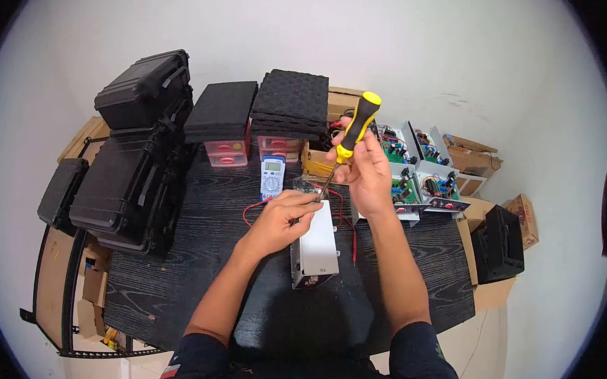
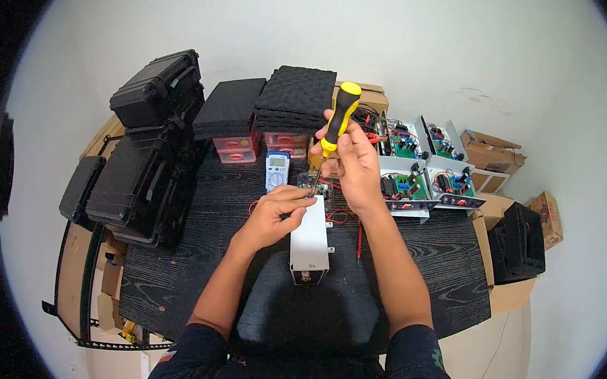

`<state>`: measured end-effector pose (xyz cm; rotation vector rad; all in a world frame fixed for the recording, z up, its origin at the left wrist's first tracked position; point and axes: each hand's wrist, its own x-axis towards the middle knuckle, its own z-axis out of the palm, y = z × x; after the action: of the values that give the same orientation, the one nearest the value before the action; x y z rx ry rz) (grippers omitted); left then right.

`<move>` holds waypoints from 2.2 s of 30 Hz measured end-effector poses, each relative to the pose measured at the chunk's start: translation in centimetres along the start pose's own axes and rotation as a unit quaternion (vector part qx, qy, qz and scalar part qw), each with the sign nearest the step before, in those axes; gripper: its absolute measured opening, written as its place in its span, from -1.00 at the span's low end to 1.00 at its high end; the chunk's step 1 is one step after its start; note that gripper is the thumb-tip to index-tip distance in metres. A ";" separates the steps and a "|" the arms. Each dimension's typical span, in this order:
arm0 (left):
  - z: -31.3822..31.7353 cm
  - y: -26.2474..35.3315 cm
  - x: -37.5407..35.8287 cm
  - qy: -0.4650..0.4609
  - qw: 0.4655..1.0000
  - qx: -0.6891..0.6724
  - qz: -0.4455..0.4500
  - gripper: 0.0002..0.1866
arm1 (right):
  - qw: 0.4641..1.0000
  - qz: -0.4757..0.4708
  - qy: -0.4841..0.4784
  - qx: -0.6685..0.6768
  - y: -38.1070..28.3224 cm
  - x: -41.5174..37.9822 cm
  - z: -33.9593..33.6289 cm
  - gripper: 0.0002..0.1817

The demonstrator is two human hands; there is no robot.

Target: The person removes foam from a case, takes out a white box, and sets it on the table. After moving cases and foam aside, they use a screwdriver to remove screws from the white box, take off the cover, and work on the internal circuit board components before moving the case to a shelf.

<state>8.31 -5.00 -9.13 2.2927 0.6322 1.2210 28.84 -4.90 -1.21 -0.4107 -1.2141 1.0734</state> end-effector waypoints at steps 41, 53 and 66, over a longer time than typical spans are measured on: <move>-0.5 4.6 -0.6 -0.133 0.984 0.048 -0.110 0.05 | 0.740 0.090 -0.036 -0.666 1.1 -19.4 -10.4 -0.07; -4.9 0.8 -5.2 -0.003 0.978 -0.153 -0.143 -0.15 | 0.872 0.038 -0.227 -0.431 7.9 -14.5 -0.8 0.58; 2.2 -5.1 -16.9 0.072 0.874 -0.420 -0.234 -0.11 | 0.721 0.100 -0.312 -0.610 5.3 -17.6 2.0 0.28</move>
<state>0.81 -11.38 -23.91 1.2461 0.5161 1.1189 25.33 -17.59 -14.23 -1.2766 -2.4912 0.3985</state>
